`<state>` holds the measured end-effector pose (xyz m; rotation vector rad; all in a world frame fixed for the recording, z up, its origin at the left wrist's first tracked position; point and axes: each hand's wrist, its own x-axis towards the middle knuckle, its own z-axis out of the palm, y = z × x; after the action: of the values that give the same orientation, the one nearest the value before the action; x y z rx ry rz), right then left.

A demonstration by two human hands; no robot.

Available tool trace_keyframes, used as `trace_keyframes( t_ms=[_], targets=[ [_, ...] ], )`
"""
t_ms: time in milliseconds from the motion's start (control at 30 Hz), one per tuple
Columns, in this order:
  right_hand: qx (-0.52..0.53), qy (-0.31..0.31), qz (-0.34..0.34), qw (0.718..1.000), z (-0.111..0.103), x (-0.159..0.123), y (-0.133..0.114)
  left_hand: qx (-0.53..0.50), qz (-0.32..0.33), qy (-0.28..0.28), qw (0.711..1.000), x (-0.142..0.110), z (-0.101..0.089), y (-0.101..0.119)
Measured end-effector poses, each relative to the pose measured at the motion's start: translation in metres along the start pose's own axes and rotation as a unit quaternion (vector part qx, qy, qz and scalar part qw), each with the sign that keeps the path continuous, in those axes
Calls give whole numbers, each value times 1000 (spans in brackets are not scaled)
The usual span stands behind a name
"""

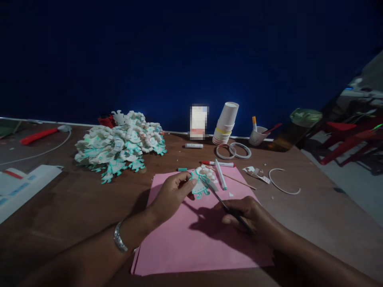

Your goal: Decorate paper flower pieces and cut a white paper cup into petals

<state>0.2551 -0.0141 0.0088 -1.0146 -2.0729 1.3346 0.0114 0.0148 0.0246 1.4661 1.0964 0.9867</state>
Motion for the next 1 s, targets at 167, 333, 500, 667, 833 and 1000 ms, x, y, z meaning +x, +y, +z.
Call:
trace_keyframes(
  t_ms=[167, 333, 500, 667, 833, 1000],
  targets=[
    [25, -10, 26, 999, 0, 0, -4, -10, -37, -14, 999, -1, 2, -1],
    [13, -10, 12, 1000, 0, 0, -3, -19, -17, 3, 1000, -1, 2, -2],
    [25, -12, 23, 999, 2, 1, -1, -14, -26, -3, 1000, 0, 2, -2],
    [18, -2, 8, 1000, 4, 4, -1, -14, -32, -17, 999, -1, 5, -2],
    [1, 2, -8, 1000, 5, 2, 4, 4, -51, -28, 998, -2, 5, -1],
    [-1, 4, -8, 1000, 4, 0, 4, 11, -67, -34, 997, -2, 5, -3]
  ],
)
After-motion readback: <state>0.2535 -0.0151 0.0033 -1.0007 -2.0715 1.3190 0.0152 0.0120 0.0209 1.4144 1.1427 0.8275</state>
